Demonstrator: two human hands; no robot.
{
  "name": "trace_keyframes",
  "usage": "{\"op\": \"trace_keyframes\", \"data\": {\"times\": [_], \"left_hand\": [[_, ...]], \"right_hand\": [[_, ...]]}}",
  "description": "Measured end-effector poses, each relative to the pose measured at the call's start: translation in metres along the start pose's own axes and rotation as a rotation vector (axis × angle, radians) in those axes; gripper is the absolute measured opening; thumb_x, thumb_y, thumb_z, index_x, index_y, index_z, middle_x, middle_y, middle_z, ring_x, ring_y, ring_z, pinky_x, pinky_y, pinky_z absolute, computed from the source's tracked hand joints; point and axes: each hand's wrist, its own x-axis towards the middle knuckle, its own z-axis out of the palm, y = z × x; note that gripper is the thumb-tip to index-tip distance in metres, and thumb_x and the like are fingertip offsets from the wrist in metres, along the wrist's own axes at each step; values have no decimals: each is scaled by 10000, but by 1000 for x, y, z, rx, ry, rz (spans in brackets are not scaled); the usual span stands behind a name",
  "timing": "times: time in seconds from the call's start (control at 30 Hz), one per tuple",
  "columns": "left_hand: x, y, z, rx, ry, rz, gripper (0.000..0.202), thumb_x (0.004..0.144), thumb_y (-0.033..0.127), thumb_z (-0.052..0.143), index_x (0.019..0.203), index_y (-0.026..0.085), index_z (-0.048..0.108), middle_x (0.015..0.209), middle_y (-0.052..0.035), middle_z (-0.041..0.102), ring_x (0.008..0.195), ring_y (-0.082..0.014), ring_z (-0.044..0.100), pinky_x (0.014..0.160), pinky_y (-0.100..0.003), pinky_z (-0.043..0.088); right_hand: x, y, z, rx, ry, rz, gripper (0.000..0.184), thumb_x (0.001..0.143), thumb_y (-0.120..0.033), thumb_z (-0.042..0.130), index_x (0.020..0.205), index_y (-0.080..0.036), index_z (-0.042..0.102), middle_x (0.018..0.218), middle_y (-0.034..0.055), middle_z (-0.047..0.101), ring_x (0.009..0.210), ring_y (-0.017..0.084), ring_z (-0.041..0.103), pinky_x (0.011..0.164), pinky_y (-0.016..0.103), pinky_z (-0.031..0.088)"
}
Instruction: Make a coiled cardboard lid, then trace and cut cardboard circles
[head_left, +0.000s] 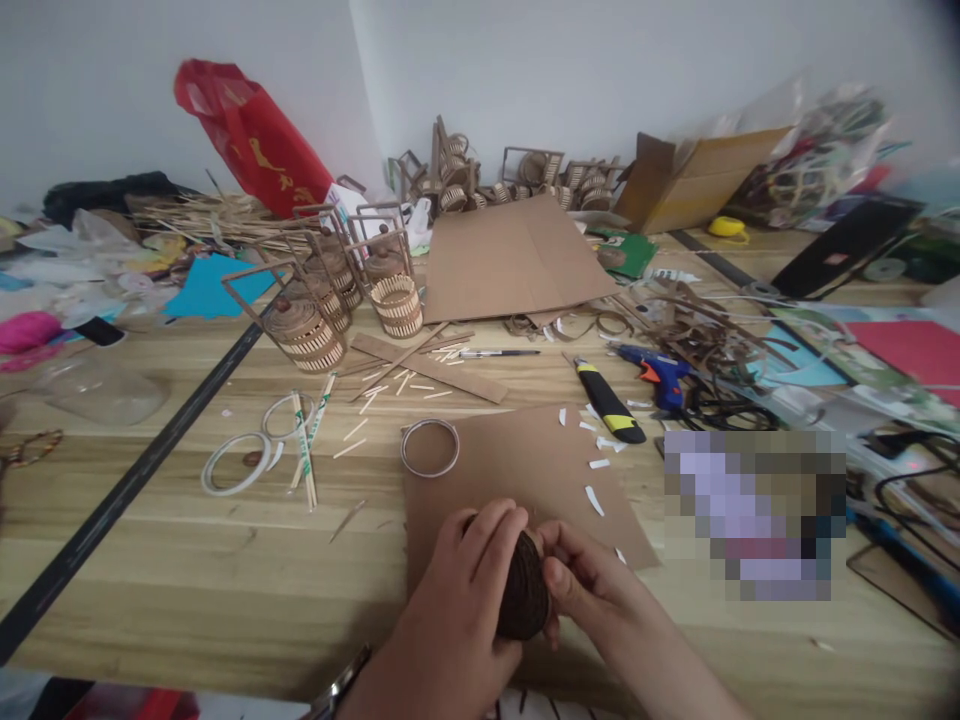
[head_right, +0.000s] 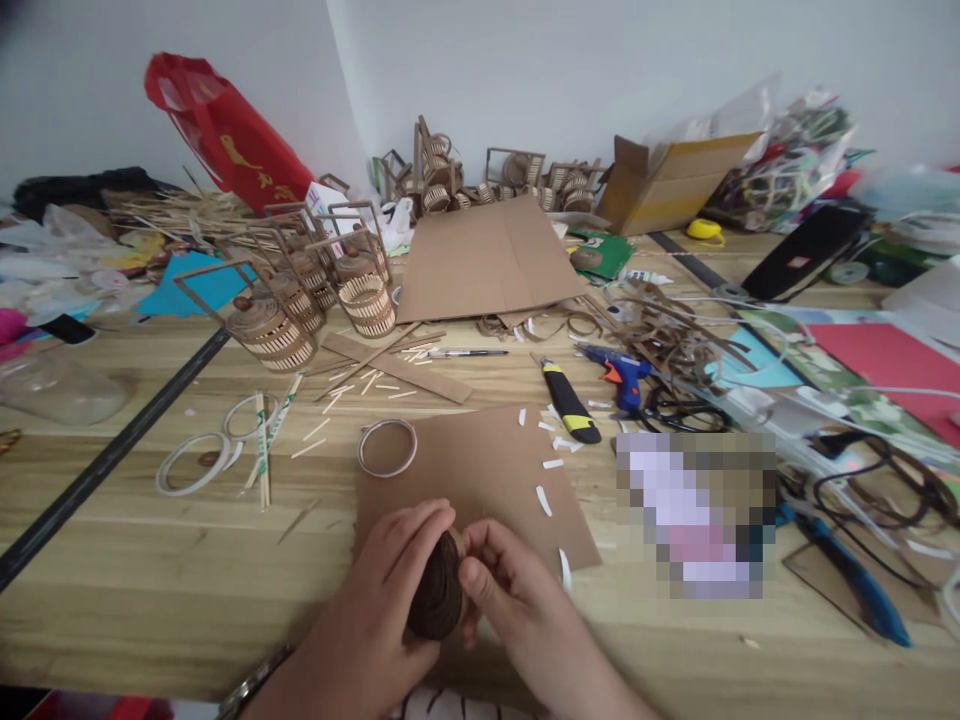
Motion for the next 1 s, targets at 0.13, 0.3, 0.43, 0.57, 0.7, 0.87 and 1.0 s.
{"op": "trace_keyframes", "data": {"times": [0.13, 0.3, 0.43, 0.57, 0.7, 0.87, 1.0], "left_hand": [[1, 1, -3, -16, 63, -105, 1207, 599, 104, 862, 1505, 306, 91, 1503, -184, 446, 1342, -385, 493, 1032, -570, 534], [2, 0, -3, -14, 142, -111, 1149, 557, 140, 894, 1459, 307, 202, 1427, -166, 513, 1281, -366, 563, 1015, -534, 555], [1, -5, 4, -9, 151, -81, 1001, 654, 128, 772, 1474, 290, 223, 1411, -160, 506, 1295, -338, 549, 1033, -514, 539], [1, -15, 12, -23, 100, -48, 821, 717, 143, 679, 1451, 289, 340, 1413, -147, 481, 1298, -323, 544, 1043, -511, 525], [11, -23, 14, -33, 84, -54, 762, 679, 121, 670, 1401, 253, 462, 1396, -148, 519, 1284, -343, 552, 1052, -517, 515], [25, -28, 11, 23, 59, -132, 637, 708, 150, 663, 1338, 189, 577, 1358, -176, 580, 1286, -393, 523, 1054, -618, 476], [34, -28, 11, 60, 25, -162, 645, 728, 144, 656, 1367, 182, 572, 1369, -171, 580, 1282, -382, 519, 1065, -615, 462]], "right_hand": [[2, 6, -5, 13, 145, -12, 517, 796, -671, 726, 823, -164, 631, 685, -27, 547, 587, 99, 496, 574, 217, 417], [5, 12, -7, 101, 153, -1, 507, 791, -654, 745, 852, -159, 658, 713, -10, 570, 609, 106, 497, 572, 221, 402], [6, 10, -5, 57, 140, -16, 537, 793, -687, 718, 835, -161, 621, 683, -31, 524, 593, 104, 494, 584, 228, 411], [6, 7, -5, -76, 92, -46, 606, 774, -777, 649, 762, -181, 540, 630, -51, 470, 561, 106, 471, 563, 228, 396], [5, -7, -24, -414, 144, -87, 584, 831, -762, 565, 811, -180, 605, 662, -10, 544, 602, 147, 504, 564, 250, 395], [22, -57, -101, -1218, 590, -107, 328, 948, -462, 494, 864, -201, 673, 804, 54, 711, 737, 220, 644, 653, 296, 448], [50, -93, -173, -1381, 815, 0, 245, 947, -311, 538, 816, -160, 680, 856, 142, 734, 786, 264, 671, 638, 318, 437]]}}
